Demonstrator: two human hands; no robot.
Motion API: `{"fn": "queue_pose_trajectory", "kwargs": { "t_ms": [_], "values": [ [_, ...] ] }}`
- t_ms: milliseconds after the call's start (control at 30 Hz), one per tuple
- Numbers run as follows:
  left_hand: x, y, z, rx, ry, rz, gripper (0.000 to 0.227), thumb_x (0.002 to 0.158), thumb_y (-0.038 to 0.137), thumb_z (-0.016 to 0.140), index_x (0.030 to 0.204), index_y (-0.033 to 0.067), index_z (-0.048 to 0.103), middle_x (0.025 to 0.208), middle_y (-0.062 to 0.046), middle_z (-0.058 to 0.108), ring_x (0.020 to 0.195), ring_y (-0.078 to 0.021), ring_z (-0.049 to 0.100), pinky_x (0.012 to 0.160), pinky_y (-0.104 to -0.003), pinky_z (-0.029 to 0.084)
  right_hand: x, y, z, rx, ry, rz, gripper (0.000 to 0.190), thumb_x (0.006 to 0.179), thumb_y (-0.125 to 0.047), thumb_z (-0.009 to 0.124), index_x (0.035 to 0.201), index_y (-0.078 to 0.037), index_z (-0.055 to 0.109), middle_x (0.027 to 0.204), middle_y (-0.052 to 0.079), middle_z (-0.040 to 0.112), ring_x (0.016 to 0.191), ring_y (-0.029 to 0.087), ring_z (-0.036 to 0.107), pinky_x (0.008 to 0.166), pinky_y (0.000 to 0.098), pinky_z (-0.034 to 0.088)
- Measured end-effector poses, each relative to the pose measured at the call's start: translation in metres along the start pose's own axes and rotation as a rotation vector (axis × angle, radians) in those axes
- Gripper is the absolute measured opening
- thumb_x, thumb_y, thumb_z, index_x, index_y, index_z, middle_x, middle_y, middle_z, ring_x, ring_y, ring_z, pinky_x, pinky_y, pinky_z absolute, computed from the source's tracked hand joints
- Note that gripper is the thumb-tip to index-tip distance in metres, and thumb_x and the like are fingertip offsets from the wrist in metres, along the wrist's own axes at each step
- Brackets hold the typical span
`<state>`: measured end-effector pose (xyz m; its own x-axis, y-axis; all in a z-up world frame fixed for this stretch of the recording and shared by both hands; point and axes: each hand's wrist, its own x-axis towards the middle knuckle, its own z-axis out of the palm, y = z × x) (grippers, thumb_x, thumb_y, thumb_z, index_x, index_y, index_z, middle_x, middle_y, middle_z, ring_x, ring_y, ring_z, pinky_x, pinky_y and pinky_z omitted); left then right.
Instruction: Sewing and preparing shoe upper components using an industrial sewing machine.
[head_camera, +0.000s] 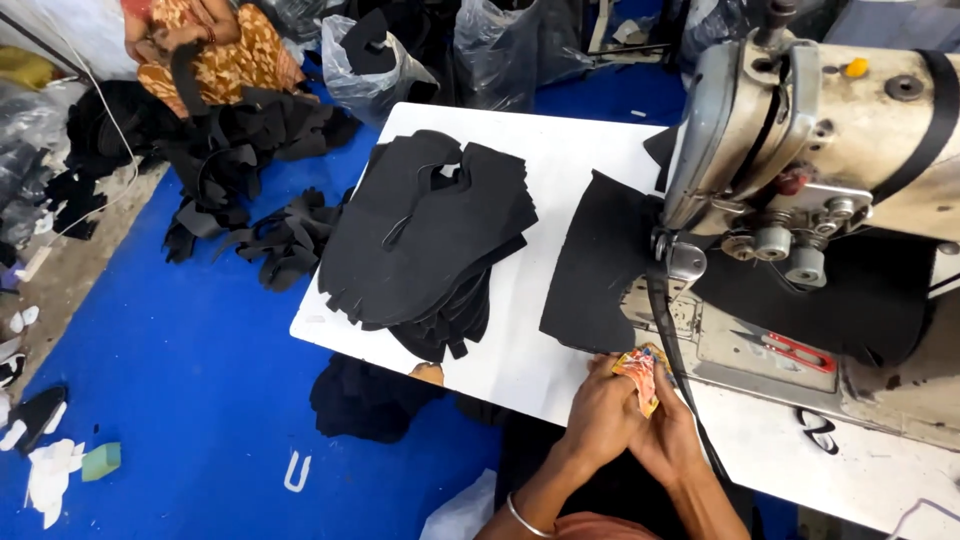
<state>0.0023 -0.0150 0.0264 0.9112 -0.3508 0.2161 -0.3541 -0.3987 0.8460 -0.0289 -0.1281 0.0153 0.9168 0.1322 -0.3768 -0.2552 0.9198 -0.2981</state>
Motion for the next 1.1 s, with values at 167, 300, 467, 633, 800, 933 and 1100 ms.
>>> {"fn": "queue_pose_trajectory", "kwargs": {
  "t_ms": [167,300,467,633,800,933,1100],
  "values": [
    [-0.004,0.002,0.001,0.063,-0.029,0.071,0.014,0.082,-0.001,0.063,0.092,-0.0017,0.072,0.112,-0.027,0.067,0.105,-0.0447,0.064,0.100,-0.051,0.051,0.012,0.006,-0.043,0.055,0.022,0.003,0.042,0.114,-0.034,0.043,0.136,0.000,0.056,0.132,0.017,0.063,0.123,0.028,0.059,0.107,0.0458,0.045],
    [-0.011,0.039,-0.006,0.117,0.058,0.103,0.021,0.087,0.002,0.068,0.108,-0.0012,0.071,0.118,-0.021,0.061,0.108,-0.0394,0.065,0.094,-0.045,0.053,0.019,0.006,-0.054,0.151,0.030,-0.076,0.040,0.111,-0.031,0.043,0.134,-0.002,0.058,0.131,0.018,0.065,0.122,0.030,0.060,0.108,0.0436,0.047],
    [-0.026,0.042,-0.001,-0.165,0.079,0.020,0.021,0.098,0.006,0.067,0.118,0.0019,0.071,0.121,-0.017,0.057,0.104,-0.0325,0.069,0.089,-0.040,0.057,0.019,-0.004,-0.048,0.070,0.188,-0.182,0.044,0.110,-0.025,0.033,0.138,-0.003,0.058,0.137,0.019,0.062,0.129,0.029,0.058,0.114,0.0416,0.043],
    [-0.038,0.027,0.007,0.040,-0.013,0.068,0.023,0.101,0.009,0.065,0.124,0.0050,0.071,0.123,-0.016,0.065,0.100,-0.0355,0.069,0.082,-0.043,0.059,0.019,0.000,-0.042,0.424,-0.184,-0.145,0.045,0.106,-0.025,0.035,0.127,0.002,0.065,0.111,0.018,0.075,0.117,0.036,0.066,0.107,0.0620,0.042],
    [-0.040,0.018,0.001,0.202,-0.079,0.074,0.026,0.100,0.009,0.062,0.126,0.0040,0.068,0.125,-0.020,0.064,0.092,-0.0395,0.069,0.071,-0.046,0.058,0.035,0.008,-0.063,0.341,-0.108,-0.036,0.044,0.111,-0.032,0.042,0.116,0.000,0.071,0.093,0.017,0.077,0.096,0.033,0.072,0.099,0.0512,0.051],
    [-0.044,0.015,-0.010,0.267,-0.057,0.175,0.033,0.098,0.007,0.062,0.130,-0.0002,0.064,0.123,-0.022,0.063,0.091,-0.0419,0.070,0.064,-0.045,0.057,0.041,0.013,-0.055,0.326,-0.176,0.030,0.042,0.115,-0.033,0.050,0.106,0.001,0.073,0.087,0.017,0.076,0.088,0.033,0.072,0.092,0.0480,0.055],
    [-0.037,0.036,-0.039,0.148,0.036,0.144,0.023,0.099,0.012,0.067,0.120,0.0029,0.066,0.108,-0.019,0.067,0.085,-0.0399,0.070,0.066,-0.045,0.058,0.037,0.018,-0.036,0.281,-0.042,0.075,0.045,0.108,-0.038,0.052,0.103,0.002,0.073,0.086,0.016,0.076,0.089,0.032,0.073,0.093,0.0463,0.055]
  ]
}}
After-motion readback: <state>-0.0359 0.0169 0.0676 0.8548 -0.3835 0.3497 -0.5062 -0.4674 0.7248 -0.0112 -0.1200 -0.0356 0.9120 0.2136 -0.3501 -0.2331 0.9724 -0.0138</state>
